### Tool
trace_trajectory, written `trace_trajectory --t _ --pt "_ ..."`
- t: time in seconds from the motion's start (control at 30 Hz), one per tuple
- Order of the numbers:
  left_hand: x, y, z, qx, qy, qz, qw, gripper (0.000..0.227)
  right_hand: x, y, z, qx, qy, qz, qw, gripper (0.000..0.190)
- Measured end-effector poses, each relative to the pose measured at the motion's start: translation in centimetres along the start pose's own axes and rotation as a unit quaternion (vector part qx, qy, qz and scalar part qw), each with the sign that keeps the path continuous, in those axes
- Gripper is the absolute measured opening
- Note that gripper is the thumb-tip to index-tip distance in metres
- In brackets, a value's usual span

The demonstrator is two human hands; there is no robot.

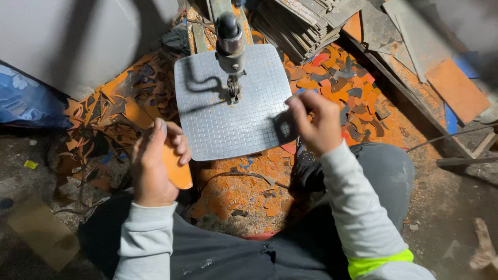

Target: The person uses a vertical cutting machine to cut shapes from blue, brown, and orange leather pieces. They guide each piece under the blade, rotate it as needed, and remove the cut pieces.

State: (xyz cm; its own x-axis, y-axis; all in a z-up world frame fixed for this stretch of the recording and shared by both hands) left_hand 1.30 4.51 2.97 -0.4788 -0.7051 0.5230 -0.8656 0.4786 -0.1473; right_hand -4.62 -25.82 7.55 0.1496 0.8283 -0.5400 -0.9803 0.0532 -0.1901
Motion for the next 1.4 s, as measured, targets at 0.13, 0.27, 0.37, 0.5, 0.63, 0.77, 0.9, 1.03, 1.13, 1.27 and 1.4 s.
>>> trace_trajectory --t 0.13,0.27,0.37,0.5,0.63,0.77,0.9,1.03,1.13,1.27,1.4 --pt "5.1 -1.5 1.3 -0.019 -0.193 -0.019 0.981 0.025 6.4 2.2 7.5 -0.114 -0.071 0.178 0.975 0.028" --pt "9.9 -0.6 1.4 0.038 -0.35 0.075 0.933 0.038 6.7 2.3 6.5 -0.059 -0.051 0.101 0.992 0.022" --pt "4.7 1.6 -2.6 0.217 -0.47 -0.085 0.851 0.034 4.4 1.7 1.2 0.079 -0.015 0.093 0.992 0.016" --pt "-12.1 2.3 6.6 -0.05 -0.18 -0.353 0.917 0.026 1.2 0.4 0.7 -0.032 0.097 -0.032 0.994 0.013" --pt "-15.6 0.5 18.2 -0.23 0.012 -0.329 0.916 0.025 1.9 -1.5 -0.7 -0.001 0.089 -0.051 0.995 0.026" --pt "-15.1 -0.5 22.7 -0.259 0.046 -0.317 0.911 0.024 2.3 -2.2 -1.0 0.011 0.15 -0.068 0.986 0.037" --pt "-14.8 -1.4 23.2 -0.264 0.056 -0.315 0.91 0.024 3.1 -2.9 0.2 -0.004 0.262 -0.07 0.963 0.034" --pt "-14.4 -1.7 23.8 -0.265 0.067 -0.316 0.908 0.024 3.4 -2.8 0.8 0.005 0.268 -0.042 0.963 0.031" --pt "-14.3 -2.0 24.0 -0.267 0.069 -0.315 0.908 0.025 3.3 -2.4 1.3 -0.002 0.266 0.001 0.964 0.037" --pt "-14.2 -2.6 24.1 -0.266 0.068 -0.313 0.909 0.026 3.6 -2.0 2.2 -0.021 0.274 0.025 0.961 0.046" --pt "-14.2 -3.0 24.3 -0.266 0.066 -0.31 0.91 0.027 4.3 -1.9 2.3 -0.026 0.258 0.004 0.966 0.041"
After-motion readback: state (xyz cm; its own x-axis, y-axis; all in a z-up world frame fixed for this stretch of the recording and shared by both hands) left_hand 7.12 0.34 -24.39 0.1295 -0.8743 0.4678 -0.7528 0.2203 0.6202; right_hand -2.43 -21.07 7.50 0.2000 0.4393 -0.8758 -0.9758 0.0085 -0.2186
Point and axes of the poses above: each hand's wrist, its own y-axis away from the middle knuckle, its own x-axis out of the palm, z = x × y, the point moved 10 cm from there along -y, towards the middle knuckle, and after that the axes turned 15 degrees about z, right-handed, at the moved point
